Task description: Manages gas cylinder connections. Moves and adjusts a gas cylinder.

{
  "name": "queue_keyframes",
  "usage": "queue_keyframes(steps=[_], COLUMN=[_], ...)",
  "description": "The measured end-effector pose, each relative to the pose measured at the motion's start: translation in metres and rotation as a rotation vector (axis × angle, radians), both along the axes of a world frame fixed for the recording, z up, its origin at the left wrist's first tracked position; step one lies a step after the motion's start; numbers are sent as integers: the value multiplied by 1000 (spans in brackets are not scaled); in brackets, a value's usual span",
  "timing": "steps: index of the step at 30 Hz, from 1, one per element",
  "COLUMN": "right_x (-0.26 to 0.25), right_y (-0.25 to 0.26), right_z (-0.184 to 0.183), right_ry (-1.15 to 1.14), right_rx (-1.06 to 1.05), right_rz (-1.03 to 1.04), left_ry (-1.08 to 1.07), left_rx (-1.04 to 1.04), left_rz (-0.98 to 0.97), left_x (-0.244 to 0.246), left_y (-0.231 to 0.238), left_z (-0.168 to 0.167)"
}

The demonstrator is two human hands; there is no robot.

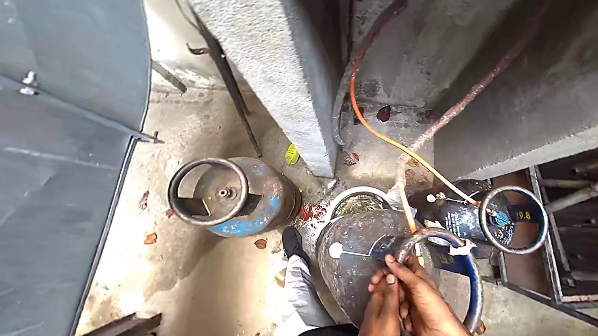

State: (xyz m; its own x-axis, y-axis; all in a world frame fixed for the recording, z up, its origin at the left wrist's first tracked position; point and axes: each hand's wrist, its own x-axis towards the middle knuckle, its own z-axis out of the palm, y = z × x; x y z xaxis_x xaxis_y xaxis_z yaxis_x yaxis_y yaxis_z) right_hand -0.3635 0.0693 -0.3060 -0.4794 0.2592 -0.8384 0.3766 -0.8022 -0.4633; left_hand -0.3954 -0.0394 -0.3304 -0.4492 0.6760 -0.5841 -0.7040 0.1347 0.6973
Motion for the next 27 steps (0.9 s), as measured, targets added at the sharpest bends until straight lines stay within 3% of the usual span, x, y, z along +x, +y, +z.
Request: queue_keyframes(steps=[3,14,17,20,23,25,27], right_x=[0,9,8,12,23,31,38], right_y=[5,-9,-10,-8,-6,-6,-7], right_z=[0,2,5,7,6,6,5], right_ry=[-24,-112,-126,-139,-166,-189,-197], right_rx=[21,253,300,331,309,310,325], right_rz=[-2,-114,-107,-67,-23,-1,11], left_ry=[139,479,535,433,217,218,266], left_rx=[-47,-170,-67,68,-98,-296,-487], left_rz=[-107,-797,-902,-908,-814,-676,-522], left_x=[7,-12,-24,-57,-132,-185,-220], left_y=[1,-6,-13,-40,-78,-99,-117], left_z=[4,20,14,2,-32,-89,-169])
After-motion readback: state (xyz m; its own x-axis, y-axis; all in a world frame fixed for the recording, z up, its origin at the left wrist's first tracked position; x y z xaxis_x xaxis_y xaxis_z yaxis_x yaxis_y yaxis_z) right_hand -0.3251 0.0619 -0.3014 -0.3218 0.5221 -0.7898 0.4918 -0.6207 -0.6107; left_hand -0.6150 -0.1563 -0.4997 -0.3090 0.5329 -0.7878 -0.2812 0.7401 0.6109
